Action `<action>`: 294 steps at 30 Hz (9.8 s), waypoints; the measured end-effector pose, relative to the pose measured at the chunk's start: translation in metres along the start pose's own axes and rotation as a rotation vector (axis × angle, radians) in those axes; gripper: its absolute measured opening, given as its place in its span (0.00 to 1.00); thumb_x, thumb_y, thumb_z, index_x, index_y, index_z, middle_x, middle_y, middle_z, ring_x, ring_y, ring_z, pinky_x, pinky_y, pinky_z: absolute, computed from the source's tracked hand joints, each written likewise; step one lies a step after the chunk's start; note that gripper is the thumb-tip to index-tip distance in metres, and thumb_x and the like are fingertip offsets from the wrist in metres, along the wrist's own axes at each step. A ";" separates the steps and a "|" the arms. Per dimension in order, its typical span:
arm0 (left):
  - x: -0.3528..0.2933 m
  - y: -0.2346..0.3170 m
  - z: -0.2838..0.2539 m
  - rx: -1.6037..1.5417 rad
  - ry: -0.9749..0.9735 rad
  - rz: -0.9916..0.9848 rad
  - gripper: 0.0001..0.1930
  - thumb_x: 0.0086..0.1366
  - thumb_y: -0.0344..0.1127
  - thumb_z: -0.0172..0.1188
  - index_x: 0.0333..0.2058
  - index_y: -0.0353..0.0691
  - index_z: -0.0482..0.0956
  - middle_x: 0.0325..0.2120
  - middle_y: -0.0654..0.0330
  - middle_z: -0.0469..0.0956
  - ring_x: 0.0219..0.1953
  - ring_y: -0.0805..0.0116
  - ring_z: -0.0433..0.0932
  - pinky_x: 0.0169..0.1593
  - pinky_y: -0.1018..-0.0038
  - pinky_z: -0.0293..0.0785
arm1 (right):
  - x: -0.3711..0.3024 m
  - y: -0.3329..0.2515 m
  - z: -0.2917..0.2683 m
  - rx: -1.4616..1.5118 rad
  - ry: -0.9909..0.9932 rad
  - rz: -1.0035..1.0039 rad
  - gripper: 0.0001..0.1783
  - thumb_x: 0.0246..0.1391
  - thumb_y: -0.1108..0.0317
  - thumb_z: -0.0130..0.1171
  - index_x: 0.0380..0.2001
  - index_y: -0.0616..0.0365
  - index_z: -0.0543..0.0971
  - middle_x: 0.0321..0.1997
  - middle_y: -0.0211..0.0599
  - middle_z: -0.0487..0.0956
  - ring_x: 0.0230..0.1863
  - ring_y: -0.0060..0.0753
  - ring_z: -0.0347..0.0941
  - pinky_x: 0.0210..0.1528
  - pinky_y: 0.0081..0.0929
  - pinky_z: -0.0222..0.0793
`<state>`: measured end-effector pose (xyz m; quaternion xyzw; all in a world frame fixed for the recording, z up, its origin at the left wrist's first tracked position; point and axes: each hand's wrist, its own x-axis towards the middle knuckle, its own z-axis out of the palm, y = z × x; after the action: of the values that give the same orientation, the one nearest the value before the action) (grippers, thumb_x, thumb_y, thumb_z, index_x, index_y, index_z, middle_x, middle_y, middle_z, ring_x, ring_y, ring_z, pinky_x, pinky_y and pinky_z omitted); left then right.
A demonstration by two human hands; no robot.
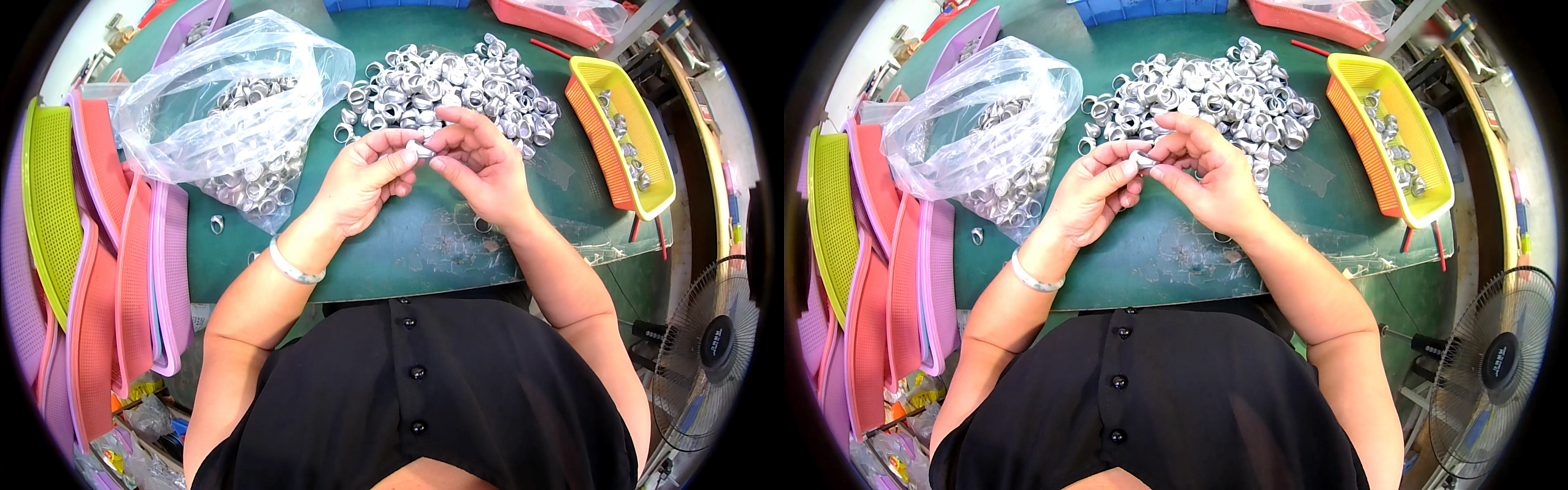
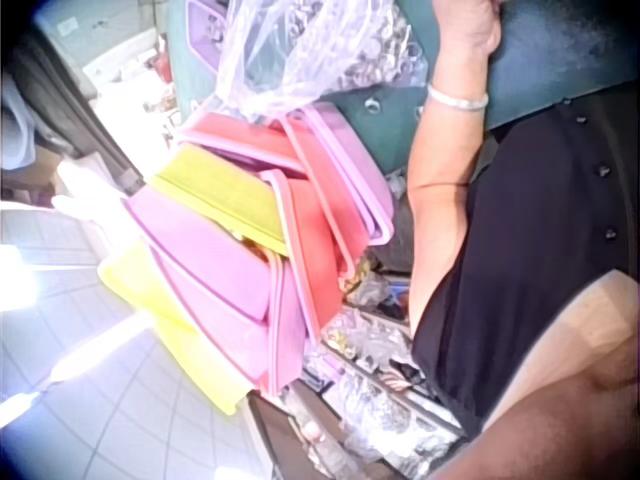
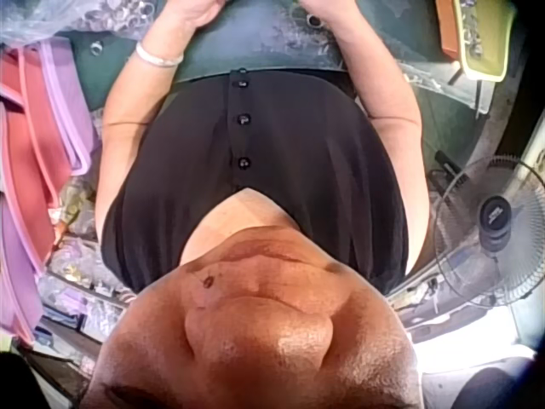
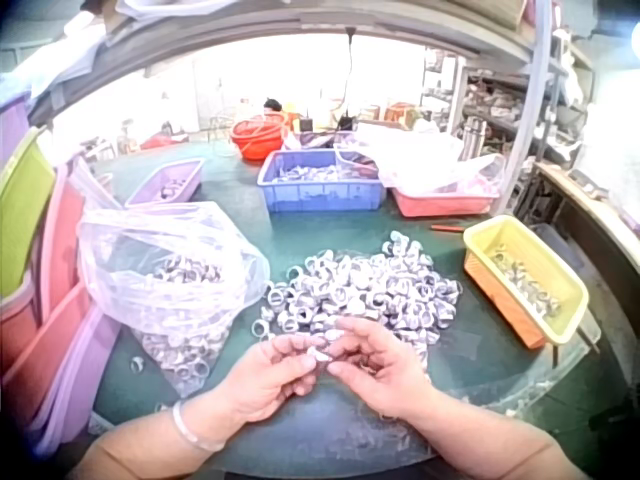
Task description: The person picks up small, silver, ring-shaped metal parts from a pile on a green workbench. They hold the parts with both hands, rotate them to view different angles, and then place them back onto the pile. The person repeats this process of picking up, rotating, and placing down the metal parts throughout the video.
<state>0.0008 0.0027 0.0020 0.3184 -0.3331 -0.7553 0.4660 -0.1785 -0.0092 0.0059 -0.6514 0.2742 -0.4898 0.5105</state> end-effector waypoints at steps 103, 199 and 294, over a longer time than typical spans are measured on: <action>-0.004 -0.005 -0.001 0.659 0.028 0.437 0.11 0.55 0.31 0.58 0.37 0.35 0.76 0.25 0.67 0.73 0.29 0.82 0.68 0.32 0.84 0.64 | 0.001 0.007 0.003 -0.289 0.061 -0.305 0.37 0.37 0.84 0.60 0.54 0.57 0.63 0.36 0.34 0.72 0.31 0.22 0.66 0.32 0.18 0.65; -0.006 0.000 0.005 0.657 0.109 0.420 0.15 0.53 0.27 0.62 0.41 0.36 0.74 0.19 0.71 0.67 0.23 0.84 0.63 0.27 0.86 0.60 | 0.002 -0.003 0.004 -0.390 -0.036 -0.284 0.31 0.39 0.85 0.59 0.50 0.59 0.67 0.34 0.36 0.74 0.36 0.28 0.73 0.38 0.23 0.70; -0.005 0.004 0.003 0.305 0.020 0.105 0.13 0.58 0.28 0.55 0.43 0.38 0.73 0.30 0.65 0.77 0.21 0.83 0.68 0.22 0.87 0.63 | 0.001 -0.001 -0.001 -0.364 -0.018 -0.244 0.40 0.37 0.82 0.61 0.56 0.55 0.60 0.35 0.33 0.73 0.30 0.23 0.68 0.31 0.19 0.65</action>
<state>0.0024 0.0063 0.0080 0.3751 -0.4554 -0.6674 0.4544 -0.1789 -0.0099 0.0069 -0.7654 0.2727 -0.4845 0.3240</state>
